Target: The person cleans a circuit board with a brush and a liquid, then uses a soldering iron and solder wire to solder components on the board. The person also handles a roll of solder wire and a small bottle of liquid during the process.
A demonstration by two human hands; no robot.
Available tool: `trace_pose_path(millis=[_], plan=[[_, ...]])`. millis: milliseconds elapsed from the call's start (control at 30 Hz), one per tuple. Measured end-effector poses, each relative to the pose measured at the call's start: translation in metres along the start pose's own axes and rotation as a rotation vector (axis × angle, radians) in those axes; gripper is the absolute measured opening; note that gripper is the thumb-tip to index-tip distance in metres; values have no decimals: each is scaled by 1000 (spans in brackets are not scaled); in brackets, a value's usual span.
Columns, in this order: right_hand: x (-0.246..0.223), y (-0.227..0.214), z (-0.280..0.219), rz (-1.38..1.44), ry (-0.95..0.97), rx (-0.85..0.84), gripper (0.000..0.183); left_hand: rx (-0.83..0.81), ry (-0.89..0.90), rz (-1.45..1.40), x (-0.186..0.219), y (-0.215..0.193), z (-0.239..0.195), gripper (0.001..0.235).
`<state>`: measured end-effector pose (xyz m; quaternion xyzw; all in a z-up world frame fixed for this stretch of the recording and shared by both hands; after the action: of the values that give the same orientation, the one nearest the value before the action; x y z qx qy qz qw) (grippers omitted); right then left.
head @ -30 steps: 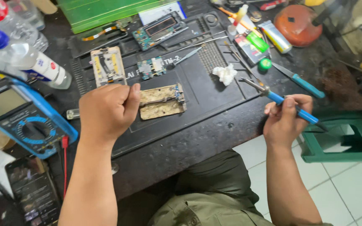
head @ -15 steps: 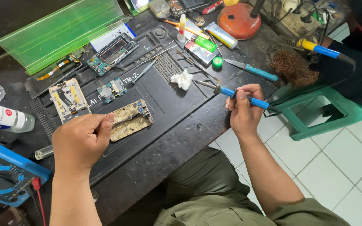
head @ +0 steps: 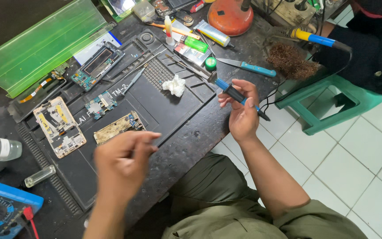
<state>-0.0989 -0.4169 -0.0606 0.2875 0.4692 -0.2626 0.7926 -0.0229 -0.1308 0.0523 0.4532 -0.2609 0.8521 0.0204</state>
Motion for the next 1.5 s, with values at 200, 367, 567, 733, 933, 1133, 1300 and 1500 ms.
trace_pose_path(millis=[200,367,567,733,933,1133,1300,1500], plan=[[-7,5,-8,-212,-265,-92,68,-325,-513,-510,31,137,13,42],[-36,17,-8,-315,-387,-163,61,-54,-672,-737,41,169,20,31],[-45,21,-3,-434,-467,-218,65,84,-681,-729,13,184,10,32],[-42,26,3,-392,-429,-222,66,199,-801,-784,28,177,22,33],[-42,25,1,-402,-408,-237,64,306,-879,-945,27,178,25,31],[-42,29,3,-446,-437,-255,62,343,-869,-1015,15,178,27,33],[-46,35,2,-498,-443,-222,63,282,-697,-902,1,169,27,37],[-37,22,0,-378,-374,-188,39,159,-556,-955,2,185,14,37]])
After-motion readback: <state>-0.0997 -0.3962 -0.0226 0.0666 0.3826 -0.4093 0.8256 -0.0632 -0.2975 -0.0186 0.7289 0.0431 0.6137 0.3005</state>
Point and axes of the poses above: each hand's wrist, its own z-axis towards the middle knuckle, its own y-axis out of the palm, x = y × z, the point moved 5 cm from there along z, towards the middle knuckle, and after that the axes turned 9 degrees about -z, right-handed, at the moved point
